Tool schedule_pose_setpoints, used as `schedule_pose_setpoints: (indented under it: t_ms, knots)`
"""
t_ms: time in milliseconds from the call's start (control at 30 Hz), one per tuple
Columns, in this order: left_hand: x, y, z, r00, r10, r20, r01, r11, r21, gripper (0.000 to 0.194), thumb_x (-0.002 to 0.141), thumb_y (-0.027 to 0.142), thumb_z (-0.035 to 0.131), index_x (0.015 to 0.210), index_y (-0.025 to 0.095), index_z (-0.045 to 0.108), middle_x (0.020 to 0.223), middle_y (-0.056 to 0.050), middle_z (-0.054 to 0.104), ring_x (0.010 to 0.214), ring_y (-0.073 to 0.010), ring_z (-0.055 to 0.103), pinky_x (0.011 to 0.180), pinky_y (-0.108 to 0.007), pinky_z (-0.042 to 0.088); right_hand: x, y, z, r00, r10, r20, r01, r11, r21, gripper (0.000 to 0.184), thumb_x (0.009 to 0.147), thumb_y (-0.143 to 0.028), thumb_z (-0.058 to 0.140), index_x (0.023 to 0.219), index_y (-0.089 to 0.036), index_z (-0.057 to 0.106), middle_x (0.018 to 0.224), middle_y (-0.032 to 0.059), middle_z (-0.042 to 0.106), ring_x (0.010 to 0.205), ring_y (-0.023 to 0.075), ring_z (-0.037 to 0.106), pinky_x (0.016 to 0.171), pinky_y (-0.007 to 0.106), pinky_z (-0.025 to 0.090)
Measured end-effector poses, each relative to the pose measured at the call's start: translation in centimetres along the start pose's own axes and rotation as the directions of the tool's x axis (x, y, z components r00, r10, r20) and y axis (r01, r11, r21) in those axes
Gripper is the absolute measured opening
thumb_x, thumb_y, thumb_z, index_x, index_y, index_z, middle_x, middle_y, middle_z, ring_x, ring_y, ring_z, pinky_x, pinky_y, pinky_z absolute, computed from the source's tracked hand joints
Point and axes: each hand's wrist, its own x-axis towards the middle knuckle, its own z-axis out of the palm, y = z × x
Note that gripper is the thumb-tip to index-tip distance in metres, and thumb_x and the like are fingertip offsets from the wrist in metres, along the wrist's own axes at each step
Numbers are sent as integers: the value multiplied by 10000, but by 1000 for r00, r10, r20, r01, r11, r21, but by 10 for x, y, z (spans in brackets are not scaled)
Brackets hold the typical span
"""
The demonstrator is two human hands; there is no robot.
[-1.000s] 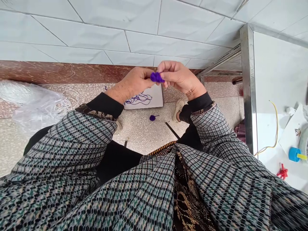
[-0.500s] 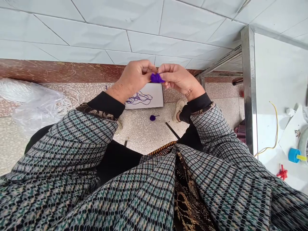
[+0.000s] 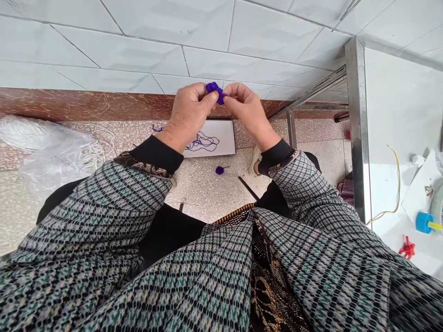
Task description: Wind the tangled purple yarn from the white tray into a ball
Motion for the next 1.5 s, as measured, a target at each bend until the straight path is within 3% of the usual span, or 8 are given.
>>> schedule_pose_setpoints:
  t_ms: [200, 500, 833, 1000, 1133, 1267, 1400, 1500]
  knots:
    - [-11, 20, -17, 992, -101, -70, 104, 994, 38, 376, 1093, 411, 677, 829, 159, 591, 803, 2, 624, 834, -140, 505, 834, -347, 417, -2, -18, -18, 960, 196, 198, -231, 958, 172, 159, 1122, -113, 696, 1037, -177, 577, 830, -27, 575, 716, 93, 472, 660, 191, 462]
    - [-11, 13, -18, 996, -56, -68, 56, 998, -8, 433, 1099, 524, 701, 914, 157, 565, 824, 44, 614, 870, -97, 502, 814, -313, 424, 0, -8, -19, 913, 288, 288, -365, 893, 262, 366, 1013, -224, 940, 948, -169, 584, 726, -69, 576, 702, 61, 514, 675, 169, 469]
    - [-10, -1, 19, 991, 135, -1, -130, 957, 260, 147, 1006, 257, 611, 910, 183, 695, 1031, -98, 732, 1058, -276, 678, 984, -424, 499, 12, -10, -16, 991, 89, -102, -88, 996, 15, 292, 1103, -87, 642, 870, -209, 515, 725, -24, 527, 646, 112, 465, 594, 199, 453]
    - [-7, -1, -5, 980, 183, -82, -156, 951, 266, 160, 1004, 351, 662, 909, 238, 722, 1022, -122, 725, 1090, -329, 684, 994, -436, 519, 12, 1, -25, 986, 31, 161, 41, 902, -429, 247, 901, 37, 713, 802, -163, 606, 721, -17, 581, 736, 114, 510, 696, 206, 457]
    - [-1, 1, -25, 990, 119, -80, -98, 969, 226, 226, 1006, 391, 667, 859, 224, 709, 847, -58, 662, 934, -246, 607, 877, -376, 489, -1, -6, -29, 886, 90, 455, -9, 984, -178, 191, 946, 3, 707, 878, -155, 625, 780, -7, 644, 651, 90, 519, 636, 188, 470]
    - [-5, 7, -14, 998, -20, 61, 16, 998, 59, 235, 1002, 365, 649, 921, 164, 740, 672, 21, 514, 699, -138, 449, 706, -307, 399, -3, -18, -25, 967, 41, 253, -81, 985, 151, 196, 1093, -55, 589, 957, -186, 536, 815, -30, 588, 623, 73, 504, 664, 173, 499]
    - [-11, 14, -2, 968, 34, 248, -46, 998, 40, 232, 926, 348, 640, 909, 185, 803, 652, -7, 585, 659, -170, 525, 692, -324, 423, 5, -17, -28, 998, -35, 51, 42, 988, -147, 248, 1056, -4, 589, 912, -197, 526, 822, -22, 567, 678, 103, 490, 657, 196, 455]
    - [-13, 17, -10, 977, 69, 204, -76, 997, 26, 228, 903, 373, 656, 875, 190, 788, 699, -32, 623, 714, -195, 564, 715, -339, 421, 6, -12, -38, 971, -16, 240, 99, 935, -340, 311, 852, 144, 683, 792, -150, 601, 736, -28, 569, 703, 97, 462, 627, 197, 381]
